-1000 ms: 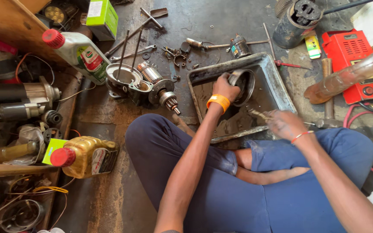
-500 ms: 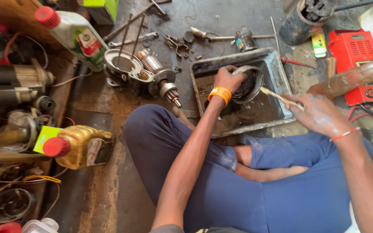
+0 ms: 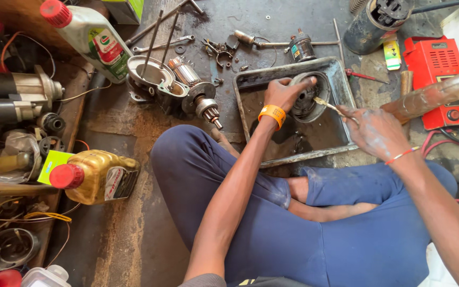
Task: The person pours liquid from a plastic bottle into a metal tray containing a mechanical part, then uses a brush to scrub the part while it sits in the liquid. The person repeatedly dips the part and brush into the liquid and scrubs the interior surfaces.
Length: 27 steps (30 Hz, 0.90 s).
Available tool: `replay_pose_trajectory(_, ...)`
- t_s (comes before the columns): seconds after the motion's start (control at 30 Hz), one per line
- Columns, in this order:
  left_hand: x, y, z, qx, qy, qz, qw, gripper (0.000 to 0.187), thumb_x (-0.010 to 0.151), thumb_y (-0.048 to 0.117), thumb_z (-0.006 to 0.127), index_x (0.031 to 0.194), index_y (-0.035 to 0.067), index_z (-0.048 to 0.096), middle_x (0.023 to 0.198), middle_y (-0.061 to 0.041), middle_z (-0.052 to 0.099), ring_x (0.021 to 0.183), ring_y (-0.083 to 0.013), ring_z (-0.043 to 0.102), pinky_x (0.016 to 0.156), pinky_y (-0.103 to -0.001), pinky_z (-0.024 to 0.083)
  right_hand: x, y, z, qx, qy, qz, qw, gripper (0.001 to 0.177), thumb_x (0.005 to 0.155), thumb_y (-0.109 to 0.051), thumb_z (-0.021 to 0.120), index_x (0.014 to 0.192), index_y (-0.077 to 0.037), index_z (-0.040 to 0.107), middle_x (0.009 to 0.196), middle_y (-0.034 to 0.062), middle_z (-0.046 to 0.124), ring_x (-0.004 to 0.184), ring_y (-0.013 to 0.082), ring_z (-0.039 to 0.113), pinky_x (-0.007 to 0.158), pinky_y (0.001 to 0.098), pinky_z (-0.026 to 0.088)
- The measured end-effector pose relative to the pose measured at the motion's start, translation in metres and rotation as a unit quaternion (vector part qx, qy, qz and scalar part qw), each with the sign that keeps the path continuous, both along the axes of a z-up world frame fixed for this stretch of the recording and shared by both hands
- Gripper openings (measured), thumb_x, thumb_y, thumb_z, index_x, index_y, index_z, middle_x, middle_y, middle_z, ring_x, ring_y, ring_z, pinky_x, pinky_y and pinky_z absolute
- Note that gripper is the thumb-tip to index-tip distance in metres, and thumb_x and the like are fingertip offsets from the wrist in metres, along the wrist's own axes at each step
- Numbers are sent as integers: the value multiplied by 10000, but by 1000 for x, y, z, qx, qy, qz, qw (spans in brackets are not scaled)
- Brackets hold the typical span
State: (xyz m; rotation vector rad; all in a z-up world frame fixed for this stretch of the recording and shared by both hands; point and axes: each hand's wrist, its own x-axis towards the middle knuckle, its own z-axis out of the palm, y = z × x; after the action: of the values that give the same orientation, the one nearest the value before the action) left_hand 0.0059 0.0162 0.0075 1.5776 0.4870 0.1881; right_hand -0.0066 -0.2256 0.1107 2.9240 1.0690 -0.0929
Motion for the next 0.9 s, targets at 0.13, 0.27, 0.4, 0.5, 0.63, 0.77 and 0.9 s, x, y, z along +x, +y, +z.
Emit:
replay_pose_trajectory(0.13, 12, -5, -25, -24, 2, 50, 998, 707, 658, 647, 818, 819, -38, 745, 681, -51, 666, 644, -152, 610, 623, -332, 512, -24, 11, -13, 113, 95, 20, 989, 403, 961, -260, 521, 1313, -137, 674, 956, 255, 710, 815, 455, 676, 746, 529, 541)
replay_pose_trajectory(0.27, 24, -8, -52, -109, -26, 89, 990, 705, 723, 527, 928, 875, -106, 656, 780, -48, 562, 723, -174, 501, 648, -360, 458, -53, 33, -18, 147, 181, -72, 970, 449, 962, -246, 535, 1380, -123, 643, 946, 298, 699, 858, 455, 685, 782, 501, 540)
replay_pose_trajectory(0.4, 19, -3, -51, -172, -139, 8, 975, 464, 747, 458, 826, 980, 57, 835, 951, -45, 731, 929, -131, 661, 846, -292, 497, -68, 48, -13, 287, 149, 10, 946, 419, 986, -198, 575, 1352, -5, 642, 1161, 288, 692, 1059, 449, 668, 852, 458, 536)
replay_pose_trajectory(0.5, 15, -2, -38, -376, -31, -41, 925, 382, 677, 317, 823, 991, 108, 768, 985, -54, 749, 909, -184, 682, 834, -343, 551, -69, 48, -6, 266, 220, -110, 932, 396, 984, -220, 583, 1335, -52, 657, 1100, 244, 740, 980, 274, 745, 840, 374, 541)
replay_pose_trajectory(0.63, 12, 3, -25, -499, -74, -77, 860, 375, 828, 357, 684, 1064, 66, 710, 932, -90, 720, 831, -228, 671, 777, -414, 573, -68, 46, 1, 280, 253, -134, 916, 417, 994, -179, 586, 1393, -67, 631, 1051, 129, 750, 775, 185, 622, 711, 335, 501)
replay_pose_trajectory(0.77, 12, 11, -15, -565, -47, -110, 816, 456, 867, 442, 593, 1057, 34, 671, 865, -123, 725, 703, -253, 691, 676, -443, 598, -62, 47, 11, 376, 323, -117, 861, 431, 992, -137, 592, 1417, -74, 626, 863, -50, 545, 670, 23, 431, 557, 238, 372)
replay_pose_trajectory(0.9, 1, 4, -3, -564, -42, -162, 809, 486, 920, 502, 587, 1106, 64, 687, 946, -121, 743, 745, -258, 729, 684, -441, 612, -63, 51, 15, 417, 435, -225, 765, 483, 970, -154, 564, 1451, -177, 600, 662, -112, 428, 501, 9, 328, 418, 212, 268)
